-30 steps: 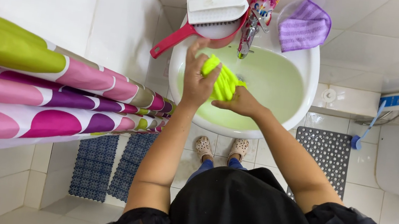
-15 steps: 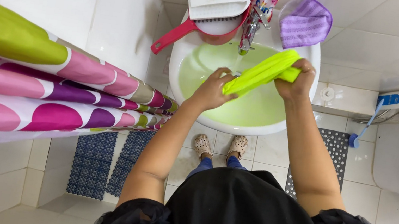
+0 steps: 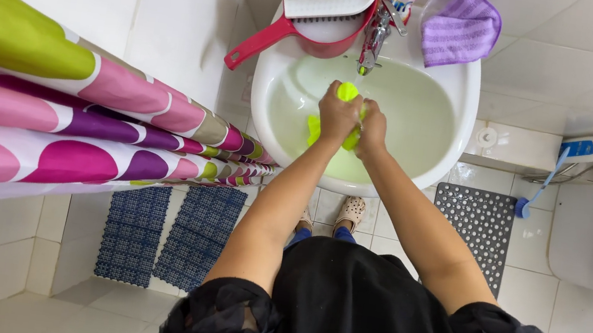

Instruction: Washing cleaning cloths in a bathroom sink and using them to wipe down wall tiles.

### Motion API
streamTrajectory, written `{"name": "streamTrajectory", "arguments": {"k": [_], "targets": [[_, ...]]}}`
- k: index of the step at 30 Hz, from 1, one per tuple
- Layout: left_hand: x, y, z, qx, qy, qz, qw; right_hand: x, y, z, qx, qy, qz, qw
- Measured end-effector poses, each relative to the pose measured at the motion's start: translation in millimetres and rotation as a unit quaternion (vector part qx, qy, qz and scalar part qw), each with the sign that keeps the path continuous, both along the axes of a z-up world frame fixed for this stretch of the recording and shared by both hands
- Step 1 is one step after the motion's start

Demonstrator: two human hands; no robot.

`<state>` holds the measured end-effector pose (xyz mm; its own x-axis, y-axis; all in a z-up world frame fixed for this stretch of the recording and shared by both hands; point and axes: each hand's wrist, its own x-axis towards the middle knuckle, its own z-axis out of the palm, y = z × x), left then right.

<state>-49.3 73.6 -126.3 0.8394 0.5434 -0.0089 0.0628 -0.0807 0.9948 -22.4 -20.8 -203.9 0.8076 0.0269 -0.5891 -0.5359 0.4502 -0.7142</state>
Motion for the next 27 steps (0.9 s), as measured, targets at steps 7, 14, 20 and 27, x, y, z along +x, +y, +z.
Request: {"name": "streamTrajectory", "arguments": {"k": [7, 14, 20, 27], "targets": [[-34.0, -18.7, 11.6, 0.030, -0.091, -0.102, 0.990, 47.4, -35.4, -25.2, -0.137, -0.184, 0.189, 0.955], [-15.1, 57.9, 4.7, 0.291, -0.062, -0.046, 0.954, -12.6, -35.1, 161.3, -0.102, -0.198, 0.261, 0.939], [-34.8, 29.6, 88.9, -0.072, -0.127, -0.317, 0.937, -17.5, -45.2, 142.6, -0.198, -0.231, 0.354, 0.884], [-34.7, -2.2, 78.2, 0.183, -0.170, -0.214, 0.944, -24.2, -60.9, 213.6, 0.073, -0.229, 0.105, 0.965]]}}
